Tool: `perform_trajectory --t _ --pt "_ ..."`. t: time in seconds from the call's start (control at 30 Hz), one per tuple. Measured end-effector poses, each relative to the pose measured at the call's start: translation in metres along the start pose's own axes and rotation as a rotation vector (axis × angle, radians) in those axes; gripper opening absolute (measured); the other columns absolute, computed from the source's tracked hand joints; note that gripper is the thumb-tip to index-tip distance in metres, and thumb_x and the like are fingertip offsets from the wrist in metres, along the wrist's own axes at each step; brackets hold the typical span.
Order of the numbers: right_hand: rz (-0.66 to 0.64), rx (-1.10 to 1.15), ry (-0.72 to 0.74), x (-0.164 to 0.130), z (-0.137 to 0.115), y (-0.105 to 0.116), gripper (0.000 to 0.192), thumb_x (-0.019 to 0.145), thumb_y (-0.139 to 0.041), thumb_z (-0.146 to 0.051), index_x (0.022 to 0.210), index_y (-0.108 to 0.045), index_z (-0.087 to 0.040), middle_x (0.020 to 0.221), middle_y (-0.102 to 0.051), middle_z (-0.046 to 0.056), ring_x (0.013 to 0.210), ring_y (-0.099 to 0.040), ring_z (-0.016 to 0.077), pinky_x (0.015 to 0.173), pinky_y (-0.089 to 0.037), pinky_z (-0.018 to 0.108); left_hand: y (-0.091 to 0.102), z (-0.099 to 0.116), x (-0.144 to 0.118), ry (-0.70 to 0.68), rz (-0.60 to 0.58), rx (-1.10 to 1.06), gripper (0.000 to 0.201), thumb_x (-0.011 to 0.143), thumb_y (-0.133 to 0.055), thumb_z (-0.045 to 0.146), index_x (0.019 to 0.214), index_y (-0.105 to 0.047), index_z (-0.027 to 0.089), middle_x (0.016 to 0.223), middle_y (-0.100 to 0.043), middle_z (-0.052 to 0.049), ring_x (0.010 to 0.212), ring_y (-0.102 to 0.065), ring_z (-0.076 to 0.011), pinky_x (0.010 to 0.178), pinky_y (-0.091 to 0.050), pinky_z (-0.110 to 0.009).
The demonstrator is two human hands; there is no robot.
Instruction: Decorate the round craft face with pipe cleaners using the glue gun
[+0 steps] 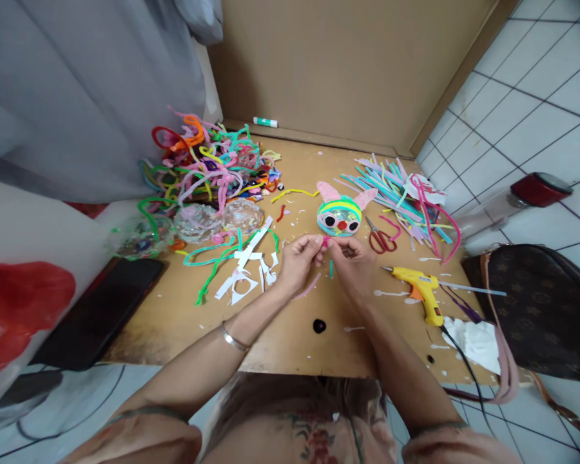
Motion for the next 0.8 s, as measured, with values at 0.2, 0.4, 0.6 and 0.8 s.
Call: perform_trajectory --t 0.2,0.4,0.6,0.8 --pt "-0.099 0.2 -0.216 0.004 0.013 -0.004 0.022 0.07 -0.075 -0.042 0.07 -0.071 -0.02 0.061 -0.07 0.0 0.054 -0.061 0.0133 0.055 -0.051 0.027 -0.001 0.0 0.0 0.022 0.005 0.011 0.05 0.069 -0.08 0.064 0.069 -0.064 0.017 0.059 -0.056 0.002 0.05 -0.043 -0.0069 0.048 -0.032 -0.023" --pt "-0.173 0.245 -0.271 0.003 0.019 -0.011 0.03 0.068 -0.077 -0.048 0.068 -0.068 -0.019 0.053 -0.064 -0.002 0.047 -0.054 0.0104 0.048 -0.044 0.023 0.004 0.001 0.0 -0.058 0.054 0.08 0.053 0.071 -0.076 0.068 0.067 -0.06 0.018 0.055 -0.048 0.004 0.05 -0.037 -0.0068 0.049 -0.03 -0.023" --pt "-0.227 0.262 -0.263 0.002 0.018 -0.015 0.032 0.07 -0.076 -0.051 0.066 -0.065 -0.021 0.053 -0.063 -0.002 0.047 -0.052 0.0104 0.048 -0.042 0.023 0.002 0.006 -0.004 -0.131 0.066 0.163 0.056 0.075 -0.071 0.071 0.064 -0.056 0.018 0.055 -0.049 0.003 0.054 -0.04 -0.009 0.053 -0.033 -0.024" --pt "-0.201 0.26 -0.261 0.007 0.021 -0.01 0.03 0.068 -0.076 -0.049 0.067 -0.067 -0.02 0.051 -0.061 -0.003 0.046 -0.052 0.0101 0.048 -0.042 0.023 -0.001 0.007 -0.004 -0.123 0.01 0.067 0.048 0.079 -0.072 0.065 0.074 -0.062 0.018 0.063 -0.055 0.002 0.056 -0.046 -0.0089 0.055 -0.037 -0.024"
Point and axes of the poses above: each hand's wrist, its own x-axis towards the middle knuckle, its own y-axis out of the back of the hand, z = x × y, the point moved 6 cm from there along x, towards the middle knuckle
